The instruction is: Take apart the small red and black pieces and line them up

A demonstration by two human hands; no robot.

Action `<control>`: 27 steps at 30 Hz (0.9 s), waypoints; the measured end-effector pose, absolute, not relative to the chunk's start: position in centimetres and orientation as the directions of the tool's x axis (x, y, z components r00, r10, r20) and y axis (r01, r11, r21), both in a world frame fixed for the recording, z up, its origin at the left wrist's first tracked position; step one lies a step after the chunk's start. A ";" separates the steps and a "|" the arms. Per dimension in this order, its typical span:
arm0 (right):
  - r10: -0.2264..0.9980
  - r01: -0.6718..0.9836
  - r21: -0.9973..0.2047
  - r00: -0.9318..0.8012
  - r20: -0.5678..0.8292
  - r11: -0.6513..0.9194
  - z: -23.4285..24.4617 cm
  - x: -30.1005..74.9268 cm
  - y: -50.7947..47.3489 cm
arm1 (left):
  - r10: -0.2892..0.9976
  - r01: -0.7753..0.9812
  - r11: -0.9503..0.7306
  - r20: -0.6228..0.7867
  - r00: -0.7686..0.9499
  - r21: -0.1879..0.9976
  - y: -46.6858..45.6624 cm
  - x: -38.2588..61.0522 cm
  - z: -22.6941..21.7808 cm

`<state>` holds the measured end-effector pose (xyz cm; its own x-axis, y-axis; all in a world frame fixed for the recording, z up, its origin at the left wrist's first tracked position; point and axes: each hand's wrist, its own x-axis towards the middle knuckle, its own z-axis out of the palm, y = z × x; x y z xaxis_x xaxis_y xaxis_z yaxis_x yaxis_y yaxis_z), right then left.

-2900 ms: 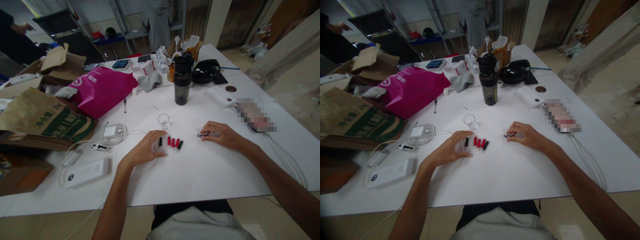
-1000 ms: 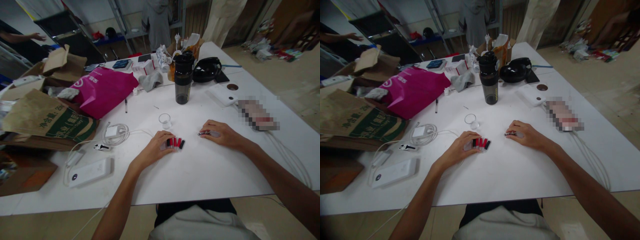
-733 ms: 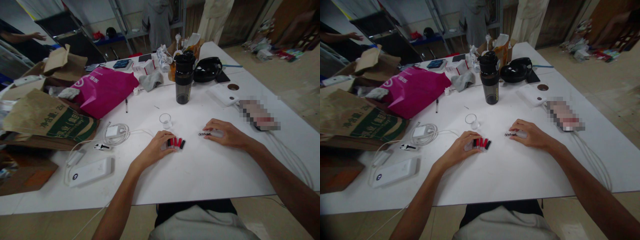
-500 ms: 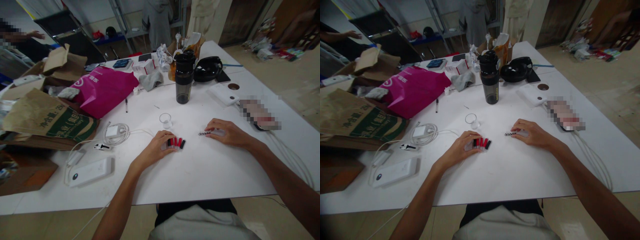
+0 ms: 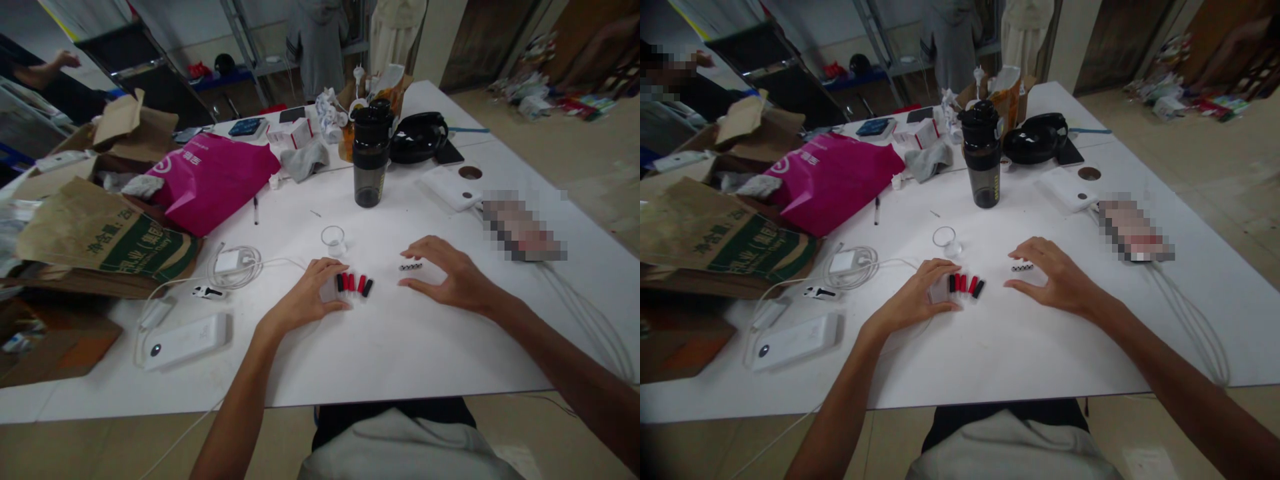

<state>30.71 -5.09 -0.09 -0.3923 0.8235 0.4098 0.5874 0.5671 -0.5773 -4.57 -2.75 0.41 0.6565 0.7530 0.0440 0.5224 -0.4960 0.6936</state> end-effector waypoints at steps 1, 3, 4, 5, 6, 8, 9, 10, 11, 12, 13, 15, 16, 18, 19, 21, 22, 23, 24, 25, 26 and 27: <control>0.815 0.589 -0.562 -0.421 0.399 0.580 -0.2 29.6 -5.6 | 0.757 0.529 -0.495 0.043 0.652 0.690 -2.7 -4.7 0.5; 0.803 0.600 -0.536 -0.486 0.346 0.594 -0.7 27.2 -6.3 | 0.762 0.532 -0.491 0.045 0.645 0.690 -2.6 -4.9 0.5; 0.801 0.609 -0.525 -0.501 0.326 0.595 -1.1 26.1 -6.6 | 0.764 0.530 -0.490 0.048 0.644 0.692 -2.5 -4.9 0.6; 0.798 0.613 -0.517 -0.517 0.309 0.598 -1.5 25.2 -6.7 | 0.764 0.526 -0.490 0.052 0.643 0.695 -2.5 -4.9 0.5; 0.793 0.612 -0.512 -0.531 0.298 0.602 -1.9 24.5 -6.7 | 0.764 0.520 -0.491 0.057 0.643 0.699 -2.5 -4.9 0.5; 0.788 0.602 -0.520 -0.546 0.286 0.606 -2.4 23.6 -6.4 | 0.760 0.507 -0.495 0.069 0.646 0.705 -2.6 -4.8 0.3; 0.786 0.592 -0.532 -0.551 0.282 0.606 -2.6 23.4 -6.3 | 0.759 0.502 -0.498 0.074 0.647 0.707 -2.6 -4.7 0.2; 0.785 0.580 -0.547 -0.554 0.278 0.603 -2.6 23.4 -6.1 | 0.757 0.499 -0.499 0.077 0.648 0.708 -2.7 -4.6 0.1; 0.783 0.567 -0.563 -0.559 0.273 0.601 -2.6 23.4 -5.9 | 0.756 0.497 -0.500 0.078 0.650 0.709 -2.7 -4.5 0.0; 0.780 0.554 -0.578 -0.566 0.267 0.599 -2.5 23.5 -5.7 | 0.754 0.496 -0.501 0.077 0.652 0.709 -2.8 -4.4 -0.1; 0.774 0.540 -0.589 -0.577 0.259 0.601 -2.3 23.5 -5.5 | 0.753 0.495 -0.502 0.076 0.654 0.709 -2.8 -4.4 -0.1; 0.755 0.515 -0.602 -0.609 0.245 0.611 -2.0 23.7 -5.2 | 0.747 0.489 -0.504 0.075 0.660 0.712 -2.9 -4.2 -0.1; 0.743 0.502 -0.606 -0.625 0.238 0.616 -1.8 23.8 -5.1 | 0.744 0.486 -0.506 0.076 0.664 0.713 -2.9 -4.1 -0.1; 0.722 0.477 -0.615 -0.652 0.232 0.628 -1.5 23.9 -4.8 | 0.743 0.485 -0.510 0.079 0.665 0.711 -3.0 -4.0 0.0; 0.713 0.465 -0.619 -0.661 0.232 0.633 -1.4 23.9 -4.7 | 0.745 0.488 -0.510 0.080 0.662 0.708 -3.0 -3.9 0.1; 0.700 0.443 -0.629 -0.673 0.238 0.639 -1.2 23.9 -4.5 | 0.752 0.498 -0.510 0.083 0.654 0.702 -3.1 -3.8 0.2; 0.694 0.432 -0.632 -0.678 0.242 0.643 -1.2 23.9 -4.5 | 0.755 0.502 -0.510 0.083 0.651 0.699 -3.2 -3.8 0.3; 0.688 0.423 -0.635 -0.683 0.245 0.646 -1.1 24.0 -4.4 | 0.757 0.505 -0.511 0.085 0.648 0.696 -3.2 -3.7 0.3; 0.684 0.417 -0.637 -0.687 0.246 0.648 -1.0 24.0 -4.4 | 0.757 0.506 -0.513 0.087 0.648 0.693 -3.3 -3.7 0.3; 0.680 0.413 -0.638 -0.690 0.247 0.650 -1.0 24.1 -4.4 | 0.755 0.506 -0.517 0.090 0.649 0.691 -3.4 -3.7 0.3; 0.677 0.410 -0.637 -0.694 0.247 0.653 -0.9 24.2 -4.3 | 0.754 0.506 -0.522 0.095 0.650 0.687 -3.4 -3.6 0.3; 0.674 0.409 -0.635 -0.696 0.247 0.656 -0.9 24.2 -4.3 | 0.753 0.507 -0.527 0.098 0.651 0.682 -3.4 -3.6 0.3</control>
